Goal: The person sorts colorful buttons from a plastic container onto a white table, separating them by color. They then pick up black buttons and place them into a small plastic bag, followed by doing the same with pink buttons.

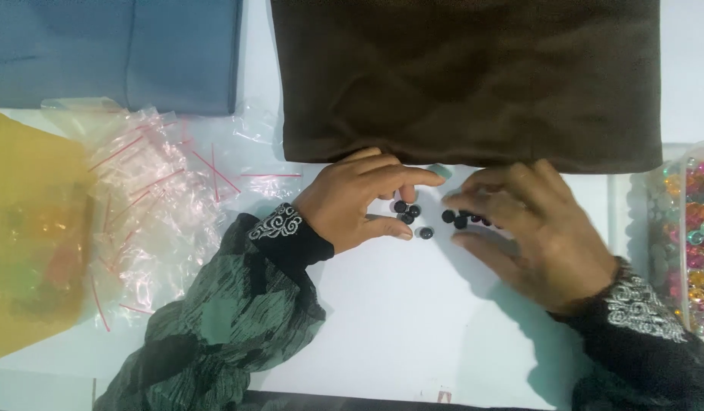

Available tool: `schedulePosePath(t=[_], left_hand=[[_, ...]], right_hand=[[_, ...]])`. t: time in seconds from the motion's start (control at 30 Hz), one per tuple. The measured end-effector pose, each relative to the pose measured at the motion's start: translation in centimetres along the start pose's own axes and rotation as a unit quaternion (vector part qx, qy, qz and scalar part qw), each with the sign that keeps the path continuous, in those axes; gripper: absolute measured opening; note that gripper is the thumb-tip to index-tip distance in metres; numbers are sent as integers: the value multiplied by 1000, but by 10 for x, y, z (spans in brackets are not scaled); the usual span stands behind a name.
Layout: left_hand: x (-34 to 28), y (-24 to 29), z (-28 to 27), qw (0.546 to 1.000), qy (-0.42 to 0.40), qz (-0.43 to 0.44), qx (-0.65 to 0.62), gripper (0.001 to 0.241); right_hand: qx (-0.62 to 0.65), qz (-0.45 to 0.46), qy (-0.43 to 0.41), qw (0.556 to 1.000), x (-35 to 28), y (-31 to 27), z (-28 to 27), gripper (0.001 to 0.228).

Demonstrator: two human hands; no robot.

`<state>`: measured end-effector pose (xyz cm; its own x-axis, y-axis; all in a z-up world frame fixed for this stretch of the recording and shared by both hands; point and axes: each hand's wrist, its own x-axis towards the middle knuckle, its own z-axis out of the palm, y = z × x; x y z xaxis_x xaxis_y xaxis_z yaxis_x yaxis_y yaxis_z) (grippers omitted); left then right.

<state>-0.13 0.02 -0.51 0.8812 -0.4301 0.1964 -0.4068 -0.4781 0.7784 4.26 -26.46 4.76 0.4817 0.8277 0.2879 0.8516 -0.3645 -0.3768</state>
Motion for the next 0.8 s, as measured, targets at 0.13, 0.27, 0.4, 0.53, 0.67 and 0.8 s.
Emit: schedulePosePath(t=[0.13, 0.27, 0.4, 0.53, 0.67, 0.8], left_hand=[[-2, -3, 3, 1000, 1, 11, 11, 60], [-3, -3, 9, 1000, 13, 6, -15, 57], [-3, -2, 14, 1000, 9, -3, -27, 55], [-4, -4, 16, 999, 18, 31, -26, 55], [-5, -3, 13, 999, 34, 35, -2, 57], [-5, -6, 11, 999, 30, 41, 15, 52]], right_hand=[[0, 79, -52, 996, -17, 13, -13, 69], [-78, 128, -95, 984, -31, 22, -14, 77], [-47, 139, -98, 984, -33, 22, -11, 67], [0, 146, -80, 986, -28, 18, -4, 62], [34, 128, -77, 988, -24, 12, 2, 53], [59, 121, -73, 988, -21, 7, 4, 50]])
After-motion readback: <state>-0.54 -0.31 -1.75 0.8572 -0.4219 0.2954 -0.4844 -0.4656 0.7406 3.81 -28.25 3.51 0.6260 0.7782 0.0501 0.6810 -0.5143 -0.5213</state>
